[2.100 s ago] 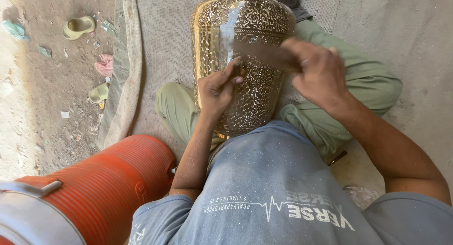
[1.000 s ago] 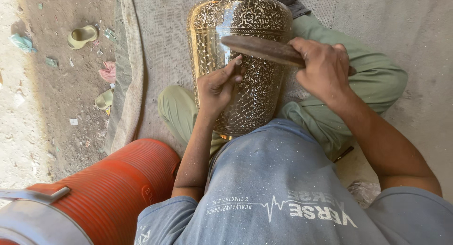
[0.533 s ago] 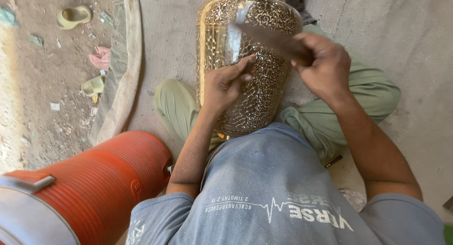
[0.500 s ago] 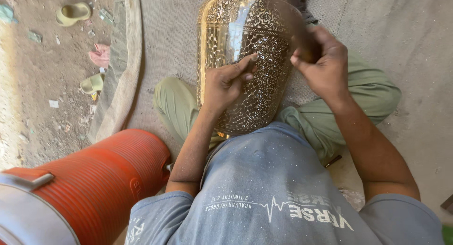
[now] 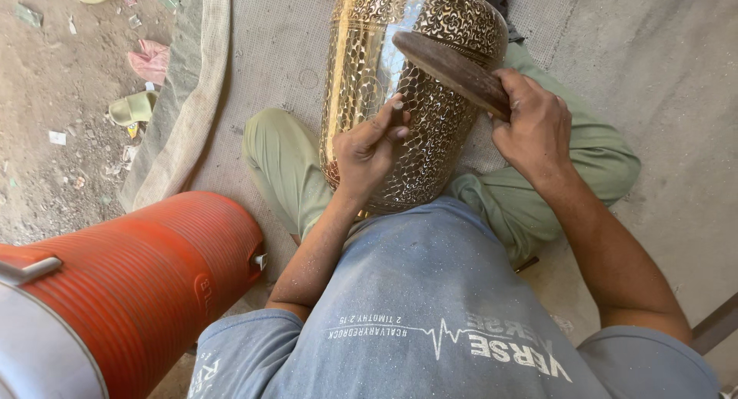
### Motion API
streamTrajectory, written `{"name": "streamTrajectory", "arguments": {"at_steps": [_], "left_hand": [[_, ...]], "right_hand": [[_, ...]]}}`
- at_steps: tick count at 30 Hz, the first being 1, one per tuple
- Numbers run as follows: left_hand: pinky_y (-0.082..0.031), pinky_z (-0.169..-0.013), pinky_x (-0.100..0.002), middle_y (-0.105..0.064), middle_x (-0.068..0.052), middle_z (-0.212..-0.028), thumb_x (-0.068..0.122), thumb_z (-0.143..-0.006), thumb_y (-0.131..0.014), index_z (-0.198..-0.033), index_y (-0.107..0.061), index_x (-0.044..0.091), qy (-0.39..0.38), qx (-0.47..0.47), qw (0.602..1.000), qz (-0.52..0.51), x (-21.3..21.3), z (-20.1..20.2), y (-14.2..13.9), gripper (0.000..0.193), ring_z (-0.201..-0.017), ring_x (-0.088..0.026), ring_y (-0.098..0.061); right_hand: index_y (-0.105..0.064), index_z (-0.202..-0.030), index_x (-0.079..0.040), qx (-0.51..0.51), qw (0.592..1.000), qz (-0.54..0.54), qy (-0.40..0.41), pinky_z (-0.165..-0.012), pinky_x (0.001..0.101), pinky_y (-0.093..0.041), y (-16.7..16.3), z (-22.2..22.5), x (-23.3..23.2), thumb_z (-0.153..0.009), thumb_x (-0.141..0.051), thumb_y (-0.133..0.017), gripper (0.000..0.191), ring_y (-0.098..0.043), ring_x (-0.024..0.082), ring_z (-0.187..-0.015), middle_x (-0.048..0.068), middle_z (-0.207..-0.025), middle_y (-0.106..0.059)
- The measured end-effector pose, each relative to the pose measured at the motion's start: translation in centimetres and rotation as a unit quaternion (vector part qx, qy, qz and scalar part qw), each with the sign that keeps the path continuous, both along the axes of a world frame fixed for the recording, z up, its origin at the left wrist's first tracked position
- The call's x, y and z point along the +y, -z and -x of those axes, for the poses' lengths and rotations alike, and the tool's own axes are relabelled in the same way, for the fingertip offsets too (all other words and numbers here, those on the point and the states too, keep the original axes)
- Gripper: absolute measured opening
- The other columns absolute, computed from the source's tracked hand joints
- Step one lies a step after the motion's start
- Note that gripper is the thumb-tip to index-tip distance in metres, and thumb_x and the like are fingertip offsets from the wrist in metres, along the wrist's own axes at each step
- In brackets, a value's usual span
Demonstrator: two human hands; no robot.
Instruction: The person sits cross-legged on a mat and uses a hammer and chisel to engrave intricate patterns onto a large brass vase. They repeatedly tap the chisel against the vase's surface to create detailed designs.
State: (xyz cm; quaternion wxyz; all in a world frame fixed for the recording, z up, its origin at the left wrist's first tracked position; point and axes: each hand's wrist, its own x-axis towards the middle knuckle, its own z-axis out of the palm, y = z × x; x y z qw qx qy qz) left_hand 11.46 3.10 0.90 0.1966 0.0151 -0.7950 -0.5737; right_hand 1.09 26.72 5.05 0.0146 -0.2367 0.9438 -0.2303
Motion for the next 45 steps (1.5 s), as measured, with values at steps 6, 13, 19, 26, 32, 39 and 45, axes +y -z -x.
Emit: {"name": "streamTrajectory", "arguments": {"at_steps": [6, 13, 19, 26, 32, 39, 45], "left_hand": [[-0.065, -0.071, -0.021, -0.081, -0.002, -0.098, 0.004, -0.097, -0.073, -0.138, -0.063, 0.018, -0.029, -0.022, 0.999, -0.010, 0.3, 0.1, 0.7, 0.045, -0.079, -0.007, -0.077], [-0.066, -0.082, -0.023, -0.080, -0.004, -0.103, 0.000, -0.099, -0.069, -0.139, -0.063, 0.016, -0.047, 0.016, 0.998, 0.023, 0.5, 0.0, 1.3, 0.044, -0.091, -0.009, -0.079], [-0.066, -0.078, -0.022, -0.081, -0.003, -0.099, 0.001, -0.099, -0.070, -0.136, -0.064, 0.014, -0.040, 0.011, 0.999, 0.013, 0.5, 0.0, 1.7, 0.039, -0.085, -0.008, -0.078], [-0.065, -0.077, -0.022, -0.080, -0.003, -0.100, 0.004, -0.098, -0.072, -0.137, -0.064, 0.016, -0.034, 0.012, 0.999, 0.015, 0.3, -0.1, 1.8, 0.041, -0.085, -0.008, -0.078], [-0.066, -0.072, -0.020, -0.081, -0.003, -0.098, 0.001, -0.098, -0.071, -0.136, -0.065, 0.017, -0.029, 0.001, 1.000, -0.010, 0.3, 0.1, 1.9, 0.041, -0.082, -0.007, -0.078], [-0.063, -0.076, -0.021, -0.081, -0.005, -0.101, -0.001, -0.095, -0.074, -0.138, -0.063, 0.015, -0.031, 0.000, 0.999, 0.009, 0.4, -0.4, 2.1, 0.047, -0.086, -0.008, -0.078], [-0.065, -0.085, -0.023, -0.079, -0.006, -0.105, -0.001, -0.096, -0.075, -0.140, -0.062, 0.016, -0.025, 0.016, 1.000, 0.000, 0.6, -0.3, 2.3, 0.048, -0.095, -0.011, -0.078]], "right_hand": [[-0.064, -0.134, -0.018, -0.015, 0.991, 0.090, -0.102, -0.075, 0.0365, -0.056, -2.1, 3.3, -0.8, -0.099, -0.006, -0.076, 0.038, -0.070, 0.014, -0.081, 0.001, -0.095, -0.072], [-0.061, -0.125, -0.019, -0.090, 0.988, -0.005, -0.125, -0.071, 0.0383, -0.055, -7.5, 3.5, -3.1, -0.092, -0.009, -0.072, 0.037, -0.067, 0.015, -0.072, 0.001, -0.084, -0.067], [-0.064, -0.122, -0.015, -0.047, 0.987, 0.036, -0.149, -0.073, 0.0388, -0.053, -7.9, 3.1, -3.4, -0.095, -0.009, -0.069, 0.028, -0.066, 0.015, -0.072, 0.001, -0.087, -0.067], [-0.063, -0.127, -0.014, -0.100, 0.984, 0.089, -0.114, -0.076, 0.0360, -0.056, -7.0, 2.7, -2.9, -0.097, -0.007, -0.069, 0.032, -0.067, 0.012, -0.080, 0.002, -0.094, -0.067], [-0.067, -0.123, -0.015, -0.072, 0.988, 0.062, -0.125, -0.072, 0.0365, -0.056, -5.9, 3.0, -2.7, -0.092, -0.008, -0.072, 0.032, -0.068, 0.015, -0.076, 0.002, -0.091, -0.071], [-0.070, -0.118, -0.015, -0.039, 0.992, 0.021, -0.118, -0.072, 0.0398, -0.056, -4.9, 2.3, -1.5, -0.094, -0.003, -0.070, 0.027, -0.069, 0.019, -0.077, 0.003, -0.089, -0.071], [-0.069, -0.110, -0.011, 0.031, 0.990, 0.050, -0.126, -0.066, 0.0443, -0.053, -6.0, 1.9, -1.7, -0.079, 0.001, -0.071, 0.034, -0.069, 0.020, -0.071, 0.003, -0.080, -0.069]]}}
